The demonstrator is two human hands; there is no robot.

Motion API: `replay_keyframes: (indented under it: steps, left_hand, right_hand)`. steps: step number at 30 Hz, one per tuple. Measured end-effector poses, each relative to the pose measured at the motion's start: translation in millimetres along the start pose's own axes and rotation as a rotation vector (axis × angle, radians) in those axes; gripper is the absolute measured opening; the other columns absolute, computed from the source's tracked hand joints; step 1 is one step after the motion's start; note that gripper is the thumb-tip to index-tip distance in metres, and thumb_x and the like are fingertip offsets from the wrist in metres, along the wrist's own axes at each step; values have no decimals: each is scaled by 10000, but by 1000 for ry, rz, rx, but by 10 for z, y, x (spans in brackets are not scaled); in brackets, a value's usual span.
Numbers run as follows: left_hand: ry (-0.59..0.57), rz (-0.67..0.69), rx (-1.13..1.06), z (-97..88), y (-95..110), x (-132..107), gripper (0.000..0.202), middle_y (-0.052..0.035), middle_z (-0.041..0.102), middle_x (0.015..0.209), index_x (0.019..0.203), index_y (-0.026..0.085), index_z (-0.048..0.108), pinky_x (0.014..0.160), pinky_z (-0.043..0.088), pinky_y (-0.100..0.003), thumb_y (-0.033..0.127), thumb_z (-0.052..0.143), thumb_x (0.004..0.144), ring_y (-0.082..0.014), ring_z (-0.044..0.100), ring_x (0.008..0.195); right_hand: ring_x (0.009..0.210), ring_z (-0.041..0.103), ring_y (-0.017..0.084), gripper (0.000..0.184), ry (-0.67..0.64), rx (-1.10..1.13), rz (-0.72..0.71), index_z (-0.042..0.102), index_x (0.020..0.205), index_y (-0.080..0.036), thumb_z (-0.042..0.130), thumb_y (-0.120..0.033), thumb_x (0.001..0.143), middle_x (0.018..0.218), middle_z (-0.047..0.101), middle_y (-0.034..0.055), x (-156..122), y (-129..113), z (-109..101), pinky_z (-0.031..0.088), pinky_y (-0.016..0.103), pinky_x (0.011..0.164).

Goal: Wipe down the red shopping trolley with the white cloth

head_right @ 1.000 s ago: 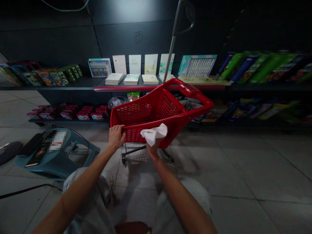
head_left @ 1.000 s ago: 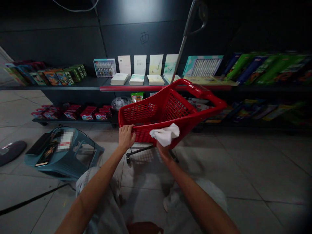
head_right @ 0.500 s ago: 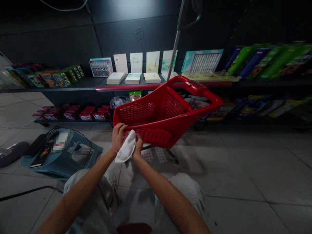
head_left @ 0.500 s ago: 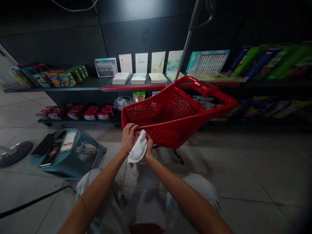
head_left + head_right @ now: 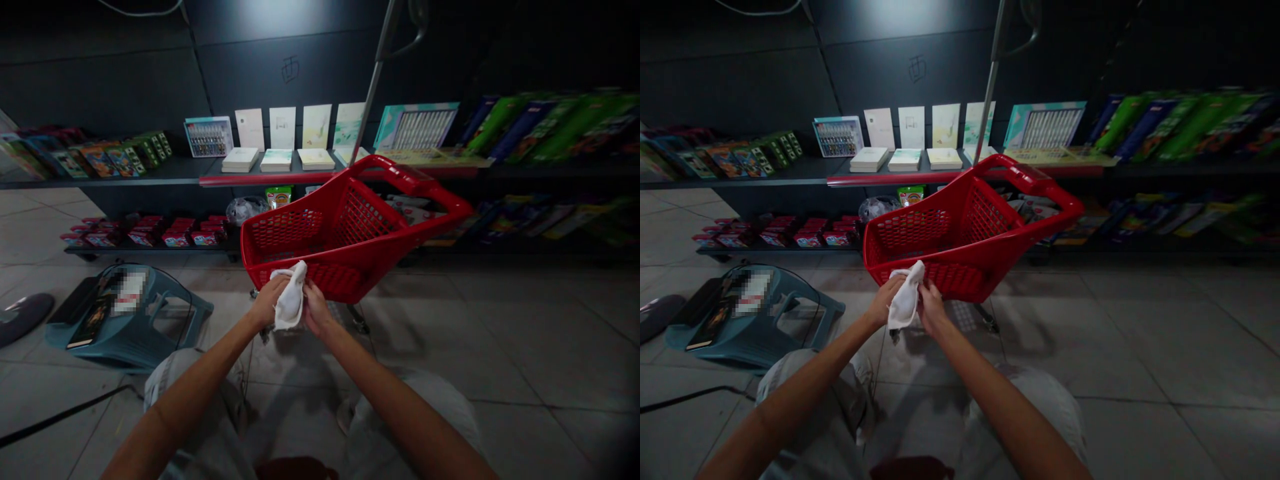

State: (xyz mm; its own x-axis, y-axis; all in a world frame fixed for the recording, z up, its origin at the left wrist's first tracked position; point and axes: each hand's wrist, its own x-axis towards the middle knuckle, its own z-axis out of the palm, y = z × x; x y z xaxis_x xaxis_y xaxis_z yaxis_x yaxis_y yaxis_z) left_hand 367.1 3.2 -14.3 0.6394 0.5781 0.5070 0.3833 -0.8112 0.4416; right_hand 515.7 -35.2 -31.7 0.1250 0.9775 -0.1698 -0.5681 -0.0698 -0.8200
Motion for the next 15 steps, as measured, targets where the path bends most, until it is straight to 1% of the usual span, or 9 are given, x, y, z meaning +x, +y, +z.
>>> replay_keyframes:
  steps: [2, 4, 7, 9, 10, 12, 13, 14, 15]
  left_hand:
    - [-33, 58, 25, -106, 53, -2, 348, -145, 684, 1280, 1254, 217, 642, 1045, 527, -432, 361, 526, 960, -271, 623, 1241]
    - [19, 55, 121, -192, 100, 15, 323, -125, 682, 1300, 1234, 230, 647, 1098, 484, -464, 324, 482, 972, -271, 595, 1286]
    - [227, -106, 297, -247, 115, 76, 369, -125, 621, 1395, 1329, 217, 591, 1187, 384, -509, 288, 450, 995, -280, 501, 1385]
    - [302, -224, 380, -243, 81, 128, 441, -153, 560, 1469, 1424, 183, 515, 1202, 352, -510, 304, 462, 1004, -293, 455, 1419]
    - [300, -269, 411, -236, 56, 153, 458, -160, 559, 1468, 1443, 170, 495, 1192, 353, -506, 308, 461, 1008, -298, 469, 1400]
    - [243, -333, 466, -222, 8, 190, 424, -156, 622, 1381, 1412, 163, 521, 1137, 381, -497, 296, 441, 1018, -302, 542, 1296]
    - [208, -356, 488, -217, -10, 201, 391, -146, 659, 1313, 1375, 166, 551, 1100, 396, -491, 286, 426, 1024, -301, 575, 1228]
    - [178, -372, 507, -214, -22, 207, 366, -137, 685, 1252, 1337, 170, 577, 1064, 407, -484, 282, 412, 1030, -298, 594, 1170]
    - [162, -381, 520, -211, -26, 209, 351, -130, 699, 1207, 1307, 172, 595, 1036, 412, -477, 285, 403, 1036, -296, 602, 1132]
  right_hand:
    - [739, 638, 127, 478, 36, 29, 26, 616, 1040, -186, 803, -383, 646, 867, 688, -19, 5, -41, -48, 528, 225, 689]
    - [778, 634, 126, 484, 177, 21, -75, 616, 1035, -183, 798, -394, 640, 911, 689, -11, 72, -144, -145, 525, 224, 719]
    - [853, 630, 127, 454, 537, -12, -370, 603, 1050, -200, 745, -412, 674, 974, 676, -15, 286, -451, -446, 527, 232, 786]
    - [892, 630, 136, 424, 774, -51, -508, 589, 1039, -205, 711, -403, 685, 1014, 666, -2, 449, -694, -719, 537, 255, 838]
    - [910, 637, 143, 420, 893, -60, -541, 578, 1046, -211, 698, -394, 688, 1046, 665, 8, 518, -792, -849, 543, 267, 854]
    - [951, 653, 159, 433, 1047, -75, -555, 549, 1083, -220, 681, -367, 697, 1113, 658, 36, 610, -885, -1035, 557, 289, 871]
    - [973, 658, 167, 450, 1093, -76, -543, 535, 1104, -222, 677, -352, 696, 1144, 654, 52, 633, -864, -1073, 562, 295, 879]
    - [1002, 661, 173, 468, 1094, -79, -522, 523, 1123, -223, 673, -340, 695, 1174, 649, 66, 643, -799, -1069, 566, 298, 887]
    - [1034, 660, 177, 483, 1056, -82, -498, 514, 1139, -224, 670, -333, 695, 1201, 645, 75, 644, -694, -1024, 569, 296, 892]
